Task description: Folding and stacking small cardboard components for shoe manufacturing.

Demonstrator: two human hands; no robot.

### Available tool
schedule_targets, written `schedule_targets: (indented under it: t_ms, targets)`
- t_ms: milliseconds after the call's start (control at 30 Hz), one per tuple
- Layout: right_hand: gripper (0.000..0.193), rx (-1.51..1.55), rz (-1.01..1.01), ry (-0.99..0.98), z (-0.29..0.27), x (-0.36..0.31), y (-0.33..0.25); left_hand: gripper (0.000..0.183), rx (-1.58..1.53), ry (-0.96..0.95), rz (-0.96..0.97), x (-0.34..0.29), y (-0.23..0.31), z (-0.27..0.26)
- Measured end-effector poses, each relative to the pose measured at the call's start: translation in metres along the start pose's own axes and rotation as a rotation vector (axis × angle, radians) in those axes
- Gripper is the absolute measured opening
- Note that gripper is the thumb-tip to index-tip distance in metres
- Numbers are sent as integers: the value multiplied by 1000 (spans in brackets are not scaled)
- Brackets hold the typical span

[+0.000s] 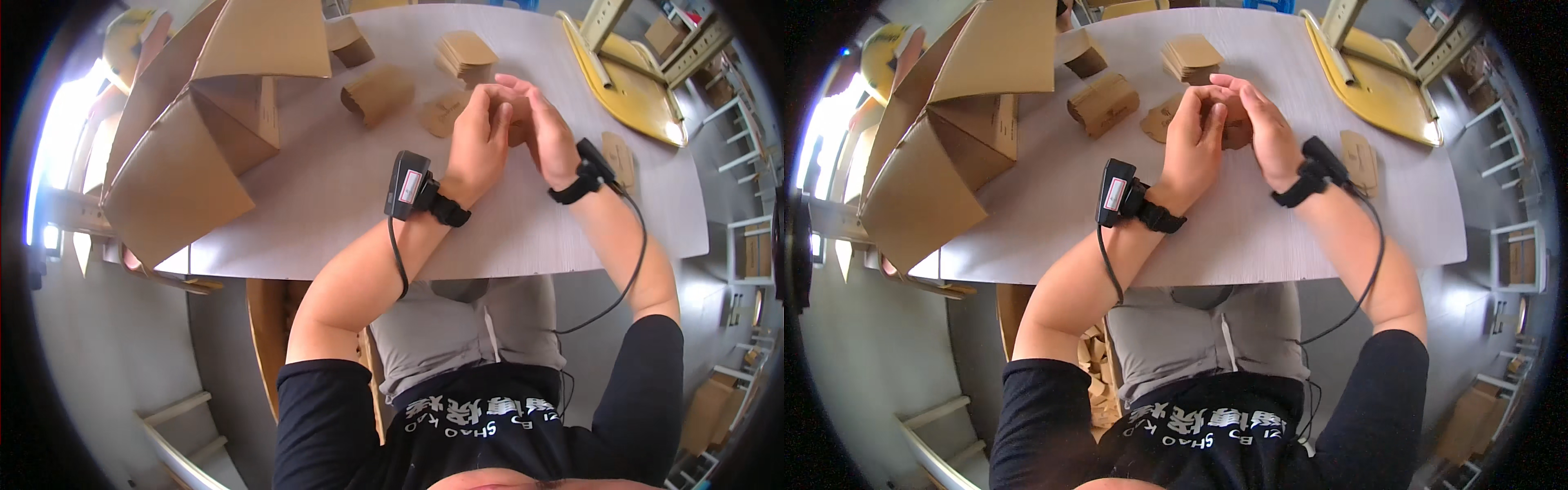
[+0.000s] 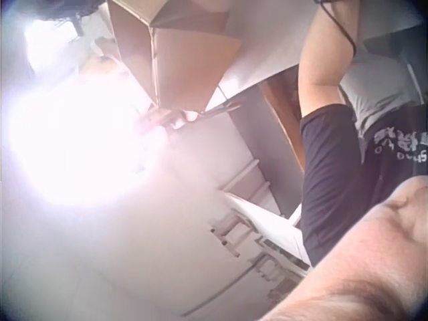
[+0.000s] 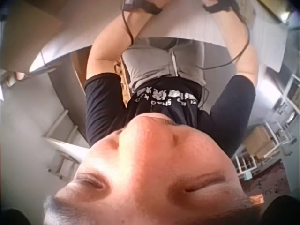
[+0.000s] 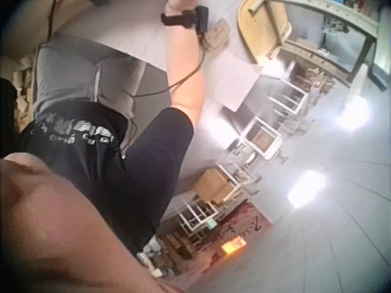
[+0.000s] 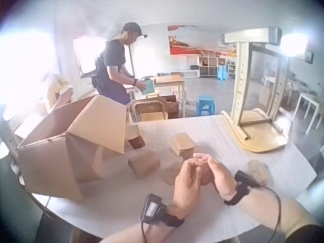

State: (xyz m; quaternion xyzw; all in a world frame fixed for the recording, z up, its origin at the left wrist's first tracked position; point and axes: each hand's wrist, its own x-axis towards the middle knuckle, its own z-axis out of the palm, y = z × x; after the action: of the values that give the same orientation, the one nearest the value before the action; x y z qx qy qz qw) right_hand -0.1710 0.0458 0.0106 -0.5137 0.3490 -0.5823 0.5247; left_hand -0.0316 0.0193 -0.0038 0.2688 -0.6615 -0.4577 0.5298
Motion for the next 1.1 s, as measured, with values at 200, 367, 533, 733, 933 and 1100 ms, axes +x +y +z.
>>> schedule_targets:
  t_ms: [200, 367, 533, 733, 933, 1100]
  targets:
    - [42, -52, -34, 195, 17, -1, 24, 11, -295, 33, -104, -3, -5, 4]
    - [25, -62, -59, 260, 15, -3, 35, 15, -87, 12, -104, -3, -1, -2]
    - [25, -275, -210, 190, 15, -2, 31, 21, -119, -45, -39, -5, -6, -11]
    - [37, -274, -171, 64, -22, 4, 20, 37, -214, -434, -232, -8, -5, -10]
    - [31, -637, -591, 57, -25, 6, 8, 39, -35, -431, -158, -6, -8, -8]
    - [26, -947, -793, -79, -19, 3, -2, 32, -193, -288, -25, -9, -17, -1]
